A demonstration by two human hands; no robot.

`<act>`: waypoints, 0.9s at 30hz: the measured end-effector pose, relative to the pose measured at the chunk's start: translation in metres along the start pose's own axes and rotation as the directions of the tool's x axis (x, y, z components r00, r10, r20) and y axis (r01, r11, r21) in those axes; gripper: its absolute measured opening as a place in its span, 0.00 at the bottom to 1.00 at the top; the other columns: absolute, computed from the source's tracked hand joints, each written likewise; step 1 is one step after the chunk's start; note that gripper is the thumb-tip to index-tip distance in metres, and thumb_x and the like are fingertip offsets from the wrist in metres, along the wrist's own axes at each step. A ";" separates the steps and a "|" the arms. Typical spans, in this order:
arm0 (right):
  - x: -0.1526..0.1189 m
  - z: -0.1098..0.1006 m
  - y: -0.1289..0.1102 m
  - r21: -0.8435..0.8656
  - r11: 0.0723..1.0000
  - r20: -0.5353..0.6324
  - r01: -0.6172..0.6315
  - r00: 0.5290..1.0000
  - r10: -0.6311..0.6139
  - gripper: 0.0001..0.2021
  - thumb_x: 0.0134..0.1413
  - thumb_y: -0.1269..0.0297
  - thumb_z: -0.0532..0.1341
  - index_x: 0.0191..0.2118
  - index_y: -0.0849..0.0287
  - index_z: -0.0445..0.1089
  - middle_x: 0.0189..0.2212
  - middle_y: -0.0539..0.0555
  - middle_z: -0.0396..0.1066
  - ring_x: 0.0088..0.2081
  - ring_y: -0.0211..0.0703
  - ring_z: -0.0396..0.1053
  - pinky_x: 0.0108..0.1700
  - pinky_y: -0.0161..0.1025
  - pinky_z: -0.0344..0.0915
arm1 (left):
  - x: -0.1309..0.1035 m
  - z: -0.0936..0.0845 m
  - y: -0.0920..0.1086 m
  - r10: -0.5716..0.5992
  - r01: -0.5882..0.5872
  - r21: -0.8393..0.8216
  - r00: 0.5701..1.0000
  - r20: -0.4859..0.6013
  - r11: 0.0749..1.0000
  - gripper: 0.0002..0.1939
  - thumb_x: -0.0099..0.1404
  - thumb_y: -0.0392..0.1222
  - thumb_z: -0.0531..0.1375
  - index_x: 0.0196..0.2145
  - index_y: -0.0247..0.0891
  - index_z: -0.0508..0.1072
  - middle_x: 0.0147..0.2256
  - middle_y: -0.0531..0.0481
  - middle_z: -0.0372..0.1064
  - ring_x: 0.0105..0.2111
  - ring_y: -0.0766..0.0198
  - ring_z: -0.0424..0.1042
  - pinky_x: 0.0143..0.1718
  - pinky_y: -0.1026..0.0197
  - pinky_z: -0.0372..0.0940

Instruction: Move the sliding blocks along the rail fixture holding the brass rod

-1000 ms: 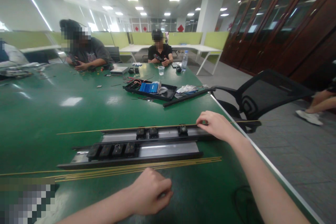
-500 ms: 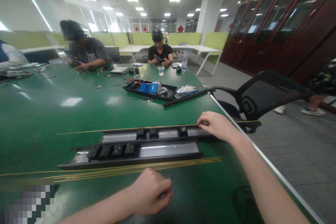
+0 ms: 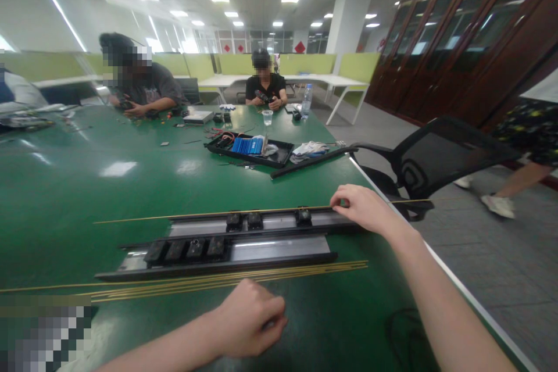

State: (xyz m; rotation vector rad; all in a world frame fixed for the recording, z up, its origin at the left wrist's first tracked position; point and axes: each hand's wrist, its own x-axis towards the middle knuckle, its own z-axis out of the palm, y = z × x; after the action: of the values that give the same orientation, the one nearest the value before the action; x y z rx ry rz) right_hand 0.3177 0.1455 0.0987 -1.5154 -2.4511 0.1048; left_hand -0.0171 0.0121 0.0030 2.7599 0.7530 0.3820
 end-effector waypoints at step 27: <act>-0.003 -0.002 0.012 -0.001 0.999 0.020 -0.054 0.998 0.054 0.07 0.56 0.59 0.61 0.34 0.52 0.77 0.35 0.51 0.76 0.35 0.42 0.70 0.39 0.41 0.63 | 0.001 0.001 -0.001 0.012 -0.012 0.002 1.000 -0.007 1.000 0.10 0.67 0.41 0.58 0.28 0.41 0.62 0.23 0.56 0.70 0.19 0.67 0.65 0.22 0.58 0.41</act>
State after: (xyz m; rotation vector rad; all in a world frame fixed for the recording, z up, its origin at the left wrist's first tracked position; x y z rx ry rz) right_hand 0.3300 0.1483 0.0973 -1.5889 -2.4258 0.1307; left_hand -0.0170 0.0133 0.0022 2.7676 0.7385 0.3932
